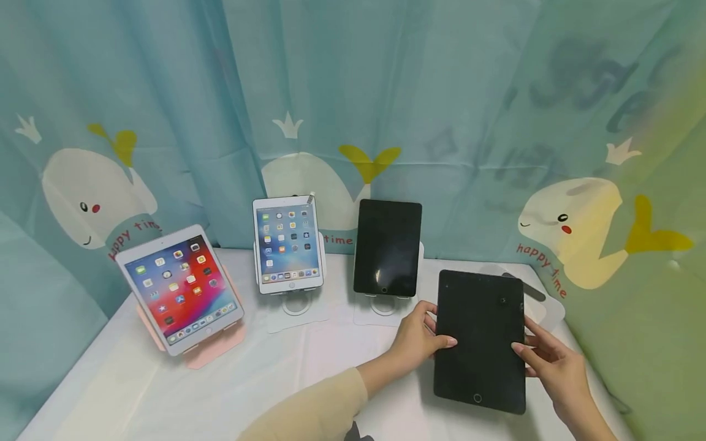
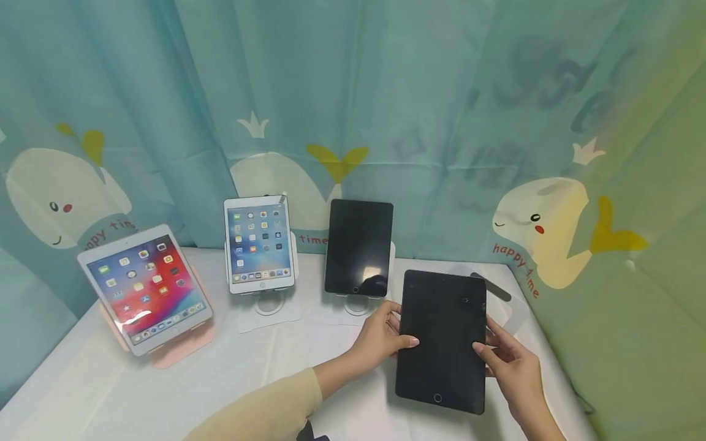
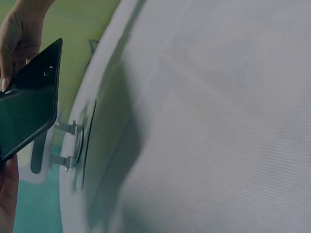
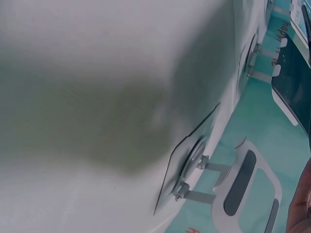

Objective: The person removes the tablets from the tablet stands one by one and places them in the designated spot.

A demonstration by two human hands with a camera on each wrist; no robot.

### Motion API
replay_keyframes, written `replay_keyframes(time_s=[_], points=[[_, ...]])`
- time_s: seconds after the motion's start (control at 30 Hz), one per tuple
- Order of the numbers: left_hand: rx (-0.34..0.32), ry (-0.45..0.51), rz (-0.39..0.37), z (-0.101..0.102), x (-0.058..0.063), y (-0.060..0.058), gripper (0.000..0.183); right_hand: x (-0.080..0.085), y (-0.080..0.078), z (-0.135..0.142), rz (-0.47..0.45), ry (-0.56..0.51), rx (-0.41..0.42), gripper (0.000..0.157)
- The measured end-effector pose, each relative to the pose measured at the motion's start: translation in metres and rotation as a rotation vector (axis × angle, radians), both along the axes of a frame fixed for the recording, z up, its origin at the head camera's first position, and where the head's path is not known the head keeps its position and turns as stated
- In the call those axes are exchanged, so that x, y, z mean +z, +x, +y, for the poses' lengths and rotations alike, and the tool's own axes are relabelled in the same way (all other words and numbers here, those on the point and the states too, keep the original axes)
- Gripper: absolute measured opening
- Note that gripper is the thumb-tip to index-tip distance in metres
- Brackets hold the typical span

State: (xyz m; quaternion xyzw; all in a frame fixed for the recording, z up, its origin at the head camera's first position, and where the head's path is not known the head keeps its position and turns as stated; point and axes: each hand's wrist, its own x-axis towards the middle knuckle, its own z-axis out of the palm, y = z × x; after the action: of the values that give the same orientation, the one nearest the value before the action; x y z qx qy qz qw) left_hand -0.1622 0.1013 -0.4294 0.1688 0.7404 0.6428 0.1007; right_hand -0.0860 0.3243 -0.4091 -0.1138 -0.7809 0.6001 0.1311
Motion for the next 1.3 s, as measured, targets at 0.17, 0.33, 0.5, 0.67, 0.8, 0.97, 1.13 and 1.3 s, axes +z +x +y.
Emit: replay_keyframes(time_s=[0.17,0.33,0.5,0.67,0.8,0.97,1.13,1.3], points=[[0.011,0.025,-0.066,-0.005,-0.003,0.006,0.046,-0.002,0.003,-0.004,-0.036,-0.02,0.014,0.053],[0.042,0.049,-0.12,-0.013,-0.009,0.011,0.046,-0.005,0.003,-0.01,-0.091,0.031,0.048,0.053],[0.028,0.036,-0.151,-0.019,-0.015,0.015,0.046,-0.009,0.002,-0.012,-0.158,0.03,0.067,0.052],[0.002,0.036,-0.204,-0.025,-0.022,0.021,0.048,-0.014,0.004,-0.012,-0.235,0.011,0.089,0.05],[0.001,0.046,-0.234,-0.029,-0.027,0.025,0.048,-0.021,0.005,-0.014,-0.288,-0.031,0.104,0.05],[0.004,0.043,-0.263,-0.032,-0.035,0.028,0.047,-0.029,0.008,-0.016,-0.347,-0.07,0.113,0.05],[-0.019,0.017,-0.28,-0.032,-0.042,0.032,0.047,-0.035,0.014,-0.012,-0.401,-0.104,0.151,0.046],[-0.035,0.012,-0.294,-0.032,-0.046,0.036,0.047,-0.041,0.017,-0.008,-0.395,-0.145,0.199,0.047]])
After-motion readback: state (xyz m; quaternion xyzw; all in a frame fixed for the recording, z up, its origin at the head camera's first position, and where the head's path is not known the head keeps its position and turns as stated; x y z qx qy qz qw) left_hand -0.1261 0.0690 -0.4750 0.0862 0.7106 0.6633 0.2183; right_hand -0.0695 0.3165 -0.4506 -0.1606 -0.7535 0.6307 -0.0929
